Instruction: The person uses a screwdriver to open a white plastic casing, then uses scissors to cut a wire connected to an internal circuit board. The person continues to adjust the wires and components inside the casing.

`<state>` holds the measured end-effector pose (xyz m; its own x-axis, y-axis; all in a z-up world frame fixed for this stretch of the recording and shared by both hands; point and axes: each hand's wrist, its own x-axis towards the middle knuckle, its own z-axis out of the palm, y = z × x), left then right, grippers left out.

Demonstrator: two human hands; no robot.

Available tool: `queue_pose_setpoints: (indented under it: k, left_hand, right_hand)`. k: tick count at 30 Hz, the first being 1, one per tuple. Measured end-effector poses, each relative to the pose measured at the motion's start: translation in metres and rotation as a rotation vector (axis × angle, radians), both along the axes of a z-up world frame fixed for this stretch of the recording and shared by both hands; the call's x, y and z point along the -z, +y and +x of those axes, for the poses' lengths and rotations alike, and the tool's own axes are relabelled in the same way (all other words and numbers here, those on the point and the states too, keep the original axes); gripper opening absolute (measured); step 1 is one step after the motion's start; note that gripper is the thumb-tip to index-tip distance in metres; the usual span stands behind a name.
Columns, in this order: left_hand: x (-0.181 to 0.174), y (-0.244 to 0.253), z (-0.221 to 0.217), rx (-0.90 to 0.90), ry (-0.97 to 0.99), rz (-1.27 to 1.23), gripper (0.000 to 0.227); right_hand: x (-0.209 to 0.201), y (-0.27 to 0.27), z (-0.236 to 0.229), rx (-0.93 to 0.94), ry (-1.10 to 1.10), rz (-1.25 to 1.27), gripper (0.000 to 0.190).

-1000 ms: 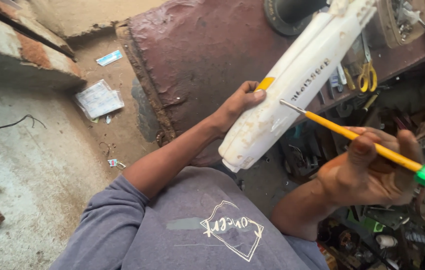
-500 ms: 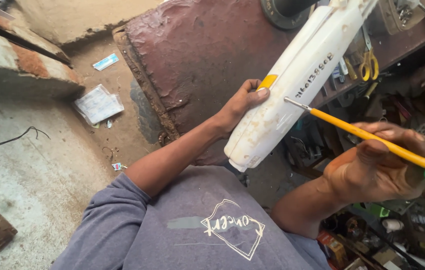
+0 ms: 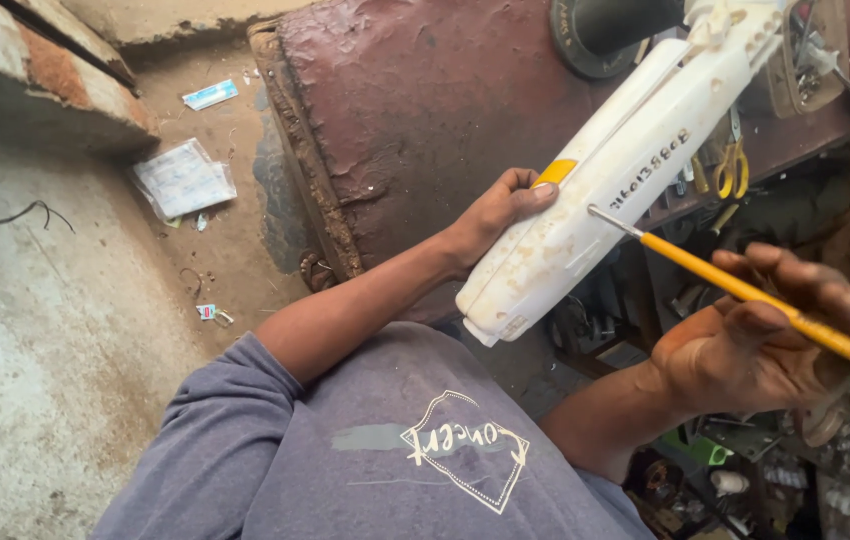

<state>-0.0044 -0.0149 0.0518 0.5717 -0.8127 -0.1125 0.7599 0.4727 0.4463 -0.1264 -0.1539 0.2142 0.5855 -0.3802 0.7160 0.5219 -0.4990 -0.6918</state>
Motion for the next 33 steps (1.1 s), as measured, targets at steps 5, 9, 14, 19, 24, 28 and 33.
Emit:
queue_pose_setpoints:
  k: [5, 9, 14, 19, 24, 28, 33]
  left_hand:
    - [0.003, -0.002, -0.003, -0.008, 0.028, 0.005, 0.059]
    - [0.010, -0.004, -0.007, -0.014, -0.064, -0.116, 0.068]
    - [0.037, 0.003, -0.010, -0.024, 0.193, -0.273, 0.070]
    - [0.065, 0.011, -0.008, -0.080, 0.143, -0.418, 0.070]
    - [0.073, 0.017, -0.008, -0.175, 0.142, -0.389, 0.078]
    - [0.078, 0.032, -0.004, -0.127, 0.208, -0.526, 0.079]
    - [0.080, 0.044, -0.008, -0.162, 0.197, -0.589, 0.080]
  right_hand:
    - [-0.007, 0.003, 0.003, 0.133, 0.039, -0.111, 0.033]
    - [-0.012, 0.002, 0.006, -0.057, 0.047, -0.026, 0.030]
    - [-0.008, 0.004, 0.009, -0.126, 0.031, 0.020, 0.028]
    - [-0.001, 0.013, 0.003, -0.057, 0.052, -0.095, 0.024]
    - [-0.005, 0.004, -0.007, -0.018, -0.003, -0.161, 0.030]
    - [-0.002, -0.007, -0.018, -0.022, -0.024, -0.112, 0.032]
    - [0.003, -0.018, -0.023, 0.006, -0.025, -0.048, 0.019]
